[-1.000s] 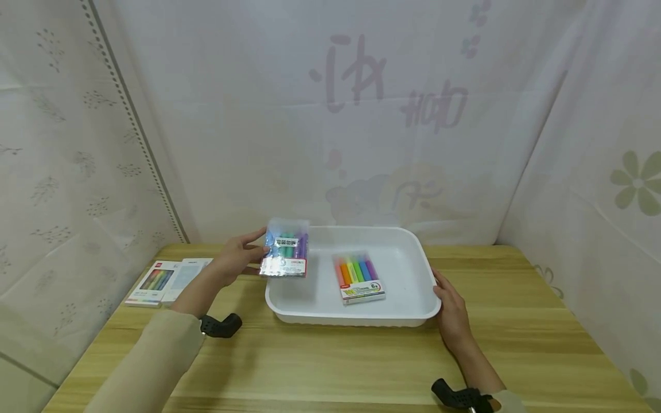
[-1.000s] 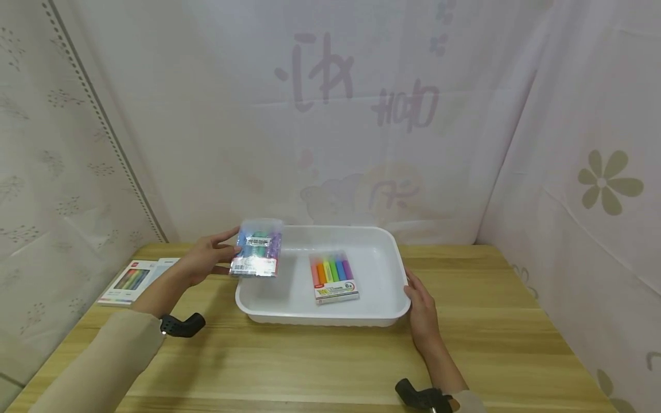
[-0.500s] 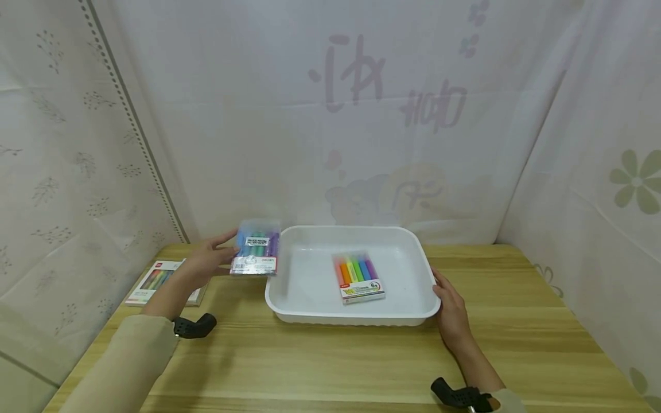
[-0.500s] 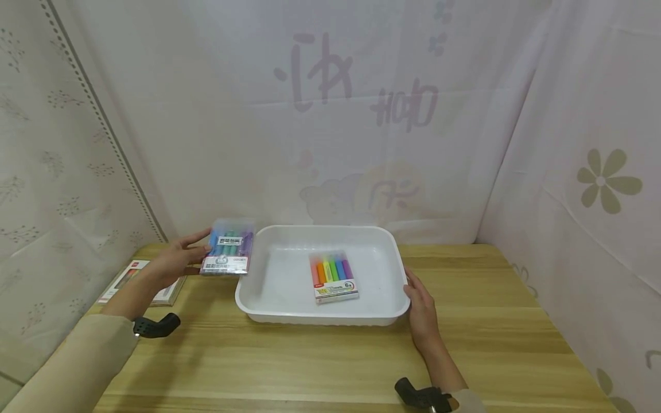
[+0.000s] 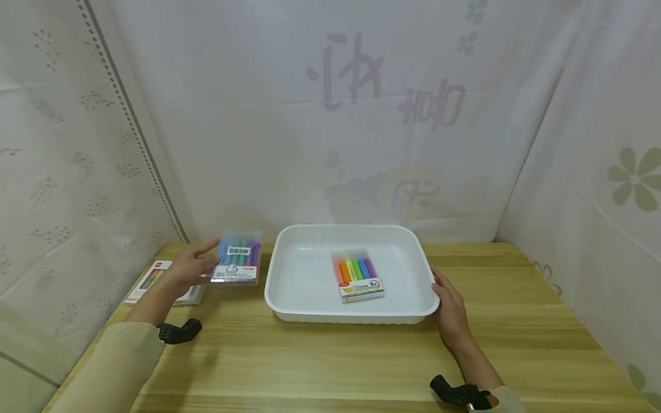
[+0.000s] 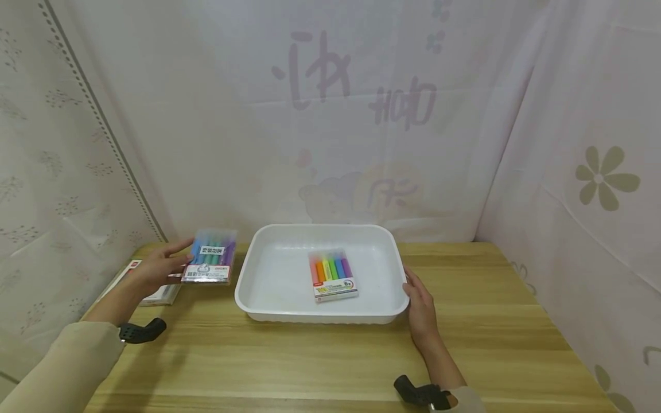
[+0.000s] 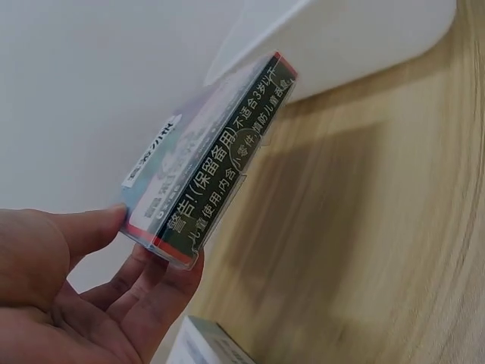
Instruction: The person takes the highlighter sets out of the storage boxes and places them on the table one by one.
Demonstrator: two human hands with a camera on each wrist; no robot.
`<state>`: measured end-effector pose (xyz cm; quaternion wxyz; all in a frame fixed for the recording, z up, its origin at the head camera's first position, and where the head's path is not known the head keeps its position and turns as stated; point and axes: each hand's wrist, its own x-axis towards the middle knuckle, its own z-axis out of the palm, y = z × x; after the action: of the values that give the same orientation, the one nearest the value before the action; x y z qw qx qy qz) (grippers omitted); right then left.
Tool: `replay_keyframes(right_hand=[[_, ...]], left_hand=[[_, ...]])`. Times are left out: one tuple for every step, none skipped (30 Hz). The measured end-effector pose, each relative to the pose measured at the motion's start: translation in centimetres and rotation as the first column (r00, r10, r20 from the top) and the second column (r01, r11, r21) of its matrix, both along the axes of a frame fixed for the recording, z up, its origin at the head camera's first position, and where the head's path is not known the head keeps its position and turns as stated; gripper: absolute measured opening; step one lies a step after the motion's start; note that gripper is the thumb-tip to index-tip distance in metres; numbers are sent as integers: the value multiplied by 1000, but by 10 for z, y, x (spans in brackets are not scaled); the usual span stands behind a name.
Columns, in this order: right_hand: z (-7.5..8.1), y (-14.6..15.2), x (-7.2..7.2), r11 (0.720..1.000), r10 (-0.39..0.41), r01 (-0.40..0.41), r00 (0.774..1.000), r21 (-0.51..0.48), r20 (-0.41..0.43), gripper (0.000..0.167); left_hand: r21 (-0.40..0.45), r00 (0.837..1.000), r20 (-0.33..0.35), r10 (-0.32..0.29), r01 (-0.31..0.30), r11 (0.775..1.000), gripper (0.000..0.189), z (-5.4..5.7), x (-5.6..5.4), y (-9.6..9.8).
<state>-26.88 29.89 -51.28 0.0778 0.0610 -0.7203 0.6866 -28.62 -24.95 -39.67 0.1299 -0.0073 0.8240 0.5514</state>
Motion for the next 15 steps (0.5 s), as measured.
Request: replay_keyframes(right_hand=[[0, 0, 0, 1000, -3, 3, 1000, 4, 1, 54], [0, 1, 0, 1000, -5, 5, 1000, 7, 1, 54], [-1, 1, 0, 1000, -4, 4, 1000, 6, 0, 54], [-1, 1, 0, 1000, -2, 2, 1000, 6, -2, 54], [-1, 1, 0, 1000, 1, -1, 1000, 5, -3, 54], [-1, 1, 0, 1000, 4, -4, 1000, 2, -4, 54], [-1, 1, 0, 1000, 7, -7, 1000, -1, -4, 54], [-1, 1, 0, 1000, 9, -9, 1000, -5, -5, 54], [-1, 1, 0, 1000, 12, -12, 1000, -6, -5, 54], [-1, 1, 0, 1000, 12, -12, 1000, -7, -5, 54], [-1, 0, 0, 1000, 13, -13, 1000, -7, -5, 54], [-1, 0, 0, 1000, 12, -12, 1000, -8, -5, 54], [-1, 0, 0, 1000, 13, -13, 1000, -10, -6, 54], [-1, 0, 0, 1000, 13, -13, 1000, -10, -10, 54], [-1, 0, 0, 1000, 14, -14, 1000, -9, -12, 54]], left_hand=[[-13, 1000, 1, 1, -1, 1000, 63, -1, 0, -1], [-28, 1000, 1, 4, -4, 1000, 62, -1, 0, -1], [-38, 1000, 5, 7, -7, 999, 62, -2, 1, -2], [-45, 1000, 9, 13, -13, 999, 62, -3, 0, -2], [-54, 1000, 12, 18, -17, 998, 62, -5, 0, -3], [-59, 1000, 19, 20, -18, 998, 62, -6, 0, -4], [-68, 1000, 22, 20, -18, 998, 62, -8, 0, -4], [-77, 1000, 23, 19, -17, 997, 62, -9, 1, -5], [-84, 1000, 25, 16, -14, 996, 62, -10, 1, -6], [-92, 1000, 24, 18, -16, 996, 61, -12, 1, -7], [-102, 999, 26, 21, -18, 995, 61, -13, 2, -7], [-112, 999, 25, 21, -18, 994, 61, -13, 2, -7], [-125, 1000, 19, 21, -18, 992, 61, -14, 3, -8], [-137, 1000, 13, 21, -19, 990, 61, -14, 3, -8], [-145, 1000, 8, 23, -21, 989, 61, -14, 3, -8]])
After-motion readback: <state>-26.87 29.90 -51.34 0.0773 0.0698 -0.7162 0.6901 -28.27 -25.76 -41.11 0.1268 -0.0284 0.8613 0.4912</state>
